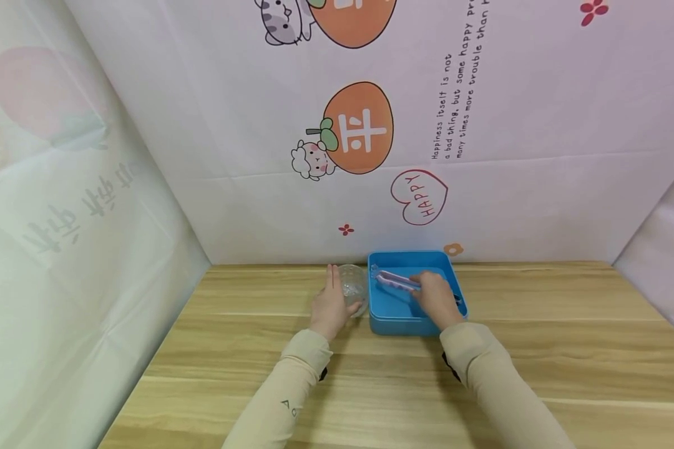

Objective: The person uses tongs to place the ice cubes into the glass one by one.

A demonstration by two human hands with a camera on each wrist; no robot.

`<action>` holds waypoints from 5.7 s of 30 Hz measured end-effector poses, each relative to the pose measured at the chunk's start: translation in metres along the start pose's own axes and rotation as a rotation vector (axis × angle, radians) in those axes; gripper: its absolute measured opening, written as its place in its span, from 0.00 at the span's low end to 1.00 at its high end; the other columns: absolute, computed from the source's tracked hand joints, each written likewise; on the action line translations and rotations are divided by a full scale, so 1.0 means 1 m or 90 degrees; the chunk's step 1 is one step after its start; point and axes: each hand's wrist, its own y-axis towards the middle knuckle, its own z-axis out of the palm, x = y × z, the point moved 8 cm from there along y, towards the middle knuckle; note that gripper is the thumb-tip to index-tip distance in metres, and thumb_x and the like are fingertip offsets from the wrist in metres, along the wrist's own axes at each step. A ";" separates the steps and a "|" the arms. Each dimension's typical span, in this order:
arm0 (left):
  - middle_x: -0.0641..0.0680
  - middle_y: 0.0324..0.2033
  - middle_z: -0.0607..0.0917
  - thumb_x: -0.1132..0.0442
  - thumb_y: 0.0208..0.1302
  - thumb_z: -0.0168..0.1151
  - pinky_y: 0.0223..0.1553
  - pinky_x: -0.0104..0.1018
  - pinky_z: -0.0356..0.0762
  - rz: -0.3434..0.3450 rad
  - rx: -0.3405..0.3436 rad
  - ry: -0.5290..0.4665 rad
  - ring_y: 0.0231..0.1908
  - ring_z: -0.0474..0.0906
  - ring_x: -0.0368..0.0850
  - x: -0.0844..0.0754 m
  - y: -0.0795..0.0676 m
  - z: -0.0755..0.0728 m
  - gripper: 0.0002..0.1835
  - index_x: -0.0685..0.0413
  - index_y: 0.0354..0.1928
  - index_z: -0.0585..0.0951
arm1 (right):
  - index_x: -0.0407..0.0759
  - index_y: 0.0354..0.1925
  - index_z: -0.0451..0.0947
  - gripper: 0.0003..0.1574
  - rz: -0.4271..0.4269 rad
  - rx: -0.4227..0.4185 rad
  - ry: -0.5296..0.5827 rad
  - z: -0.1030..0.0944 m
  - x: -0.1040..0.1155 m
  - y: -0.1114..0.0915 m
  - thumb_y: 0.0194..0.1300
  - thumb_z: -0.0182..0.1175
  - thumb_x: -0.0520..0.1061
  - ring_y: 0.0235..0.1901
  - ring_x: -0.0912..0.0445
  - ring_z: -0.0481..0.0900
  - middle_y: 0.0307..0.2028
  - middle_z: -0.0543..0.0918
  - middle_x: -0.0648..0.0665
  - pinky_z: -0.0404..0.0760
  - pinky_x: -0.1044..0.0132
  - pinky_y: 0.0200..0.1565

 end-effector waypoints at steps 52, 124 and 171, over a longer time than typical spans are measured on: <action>0.59 0.74 0.54 0.39 0.55 0.65 0.19 0.29 0.65 -0.014 0.014 0.043 0.17 0.66 0.40 -0.001 0.000 -0.001 0.55 0.62 0.74 0.50 | 0.37 0.51 0.82 0.20 -0.142 -0.054 0.006 -0.040 0.063 -0.027 0.59 0.66 0.40 0.41 0.44 0.82 0.44 0.84 0.36 0.83 0.56 0.39; 0.60 0.73 0.56 0.41 0.55 0.67 0.17 0.29 0.64 0.004 -0.024 0.033 0.15 0.66 0.39 0.001 0.005 0.003 0.54 0.64 0.73 0.51 | 0.31 0.57 0.75 0.23 0.058 -0.027 -0.041 0.025 0.010 0.019 0.65 0.59 0.38 0.51 0.39 0.78 0.51 0.80 0.30 0.78 0.47 0.52; 0.60 0.74 0.53 0.41 0.54 0.67 0.18 0.28 0.64 -0.007 -0.006 0.019 0.16 0.65 0.39 0.001 0.002 0.002 0.56 0.63 0.74 0.49 | 0.30 0.53 0.78 0.20 -0.014 -0.089 0.003 -0.015 0.005 -0.007 0.63 0.60 0.36 0.51 0.36 0.77 0.50 0.81 0.28 0.77 0.44 0.51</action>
